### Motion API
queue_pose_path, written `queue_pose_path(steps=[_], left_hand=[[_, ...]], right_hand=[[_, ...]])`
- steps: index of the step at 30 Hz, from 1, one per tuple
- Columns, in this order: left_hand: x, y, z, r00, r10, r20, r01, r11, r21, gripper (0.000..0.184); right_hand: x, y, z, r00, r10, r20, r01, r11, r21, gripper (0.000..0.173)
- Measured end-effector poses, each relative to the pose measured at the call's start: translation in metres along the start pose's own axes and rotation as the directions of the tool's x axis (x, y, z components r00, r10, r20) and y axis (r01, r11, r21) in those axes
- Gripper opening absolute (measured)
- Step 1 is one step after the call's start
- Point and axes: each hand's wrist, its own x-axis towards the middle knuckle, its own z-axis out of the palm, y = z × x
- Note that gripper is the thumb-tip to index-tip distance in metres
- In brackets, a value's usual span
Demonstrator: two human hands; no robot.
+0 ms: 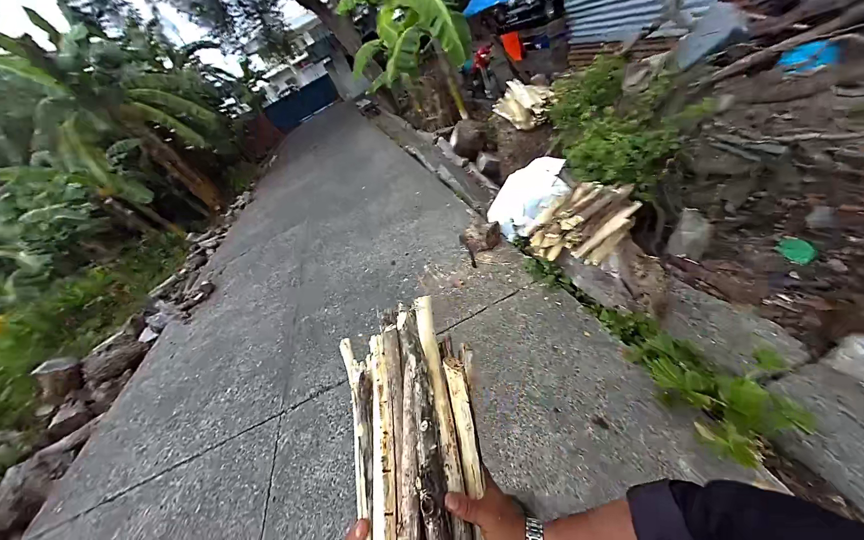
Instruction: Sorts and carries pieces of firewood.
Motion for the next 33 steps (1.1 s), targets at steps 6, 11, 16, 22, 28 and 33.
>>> queue_pose_path(steps=[6,11,16,22,28,33], left_hand=[[0.151,0.045,-0.087,0.996,0.070,0.052,-0.064,0.992,-0.111,0.058],[0.279,0.116,-0.130,0.993,0.083,0.085,-0.072,0.990,-0.124,0.059],[0.407,0.180,-0.162,0.981,0.119,0.156,-0.101,0.988,-0.119,0.057],[0.580,0.243,-0.200,0.963,0.160,0.219,-0.145,0.986,-0.085,0.051],[0.716,0.321,-0.221,0.974,0.218,0.059,-0.219,0.976,-0.002,0.050],[0.815,0.368,-0.235,0.965,0.253,-0.070,-0.247,0.966,0.082,0.048]], right_hand=[[0.177,-0.044,0.045,0.999,-0.007,0.047,0.009,0.999,-0.054,0.116],[0.302,-0.100,0.093,0.999,-0.028,0.031,0.030,0.998,-0.060,0.118],[0.418,-0.151,0.121,0.997,-0.075,0.015,0.076,0.996,-0.041,0.122],[0.589,-0.218,0.131,0.993,-0.104,0.059,0.106,0.994,-0.031,0.119],[0.756,-0.304,0.158,0.989,-0.043,0.143,0.050,0.998,-0.046,0.116],[0.866,-0.362,0.179,0.985,-0.013,0.173,0.021,0.999,-0.047,0.119]])
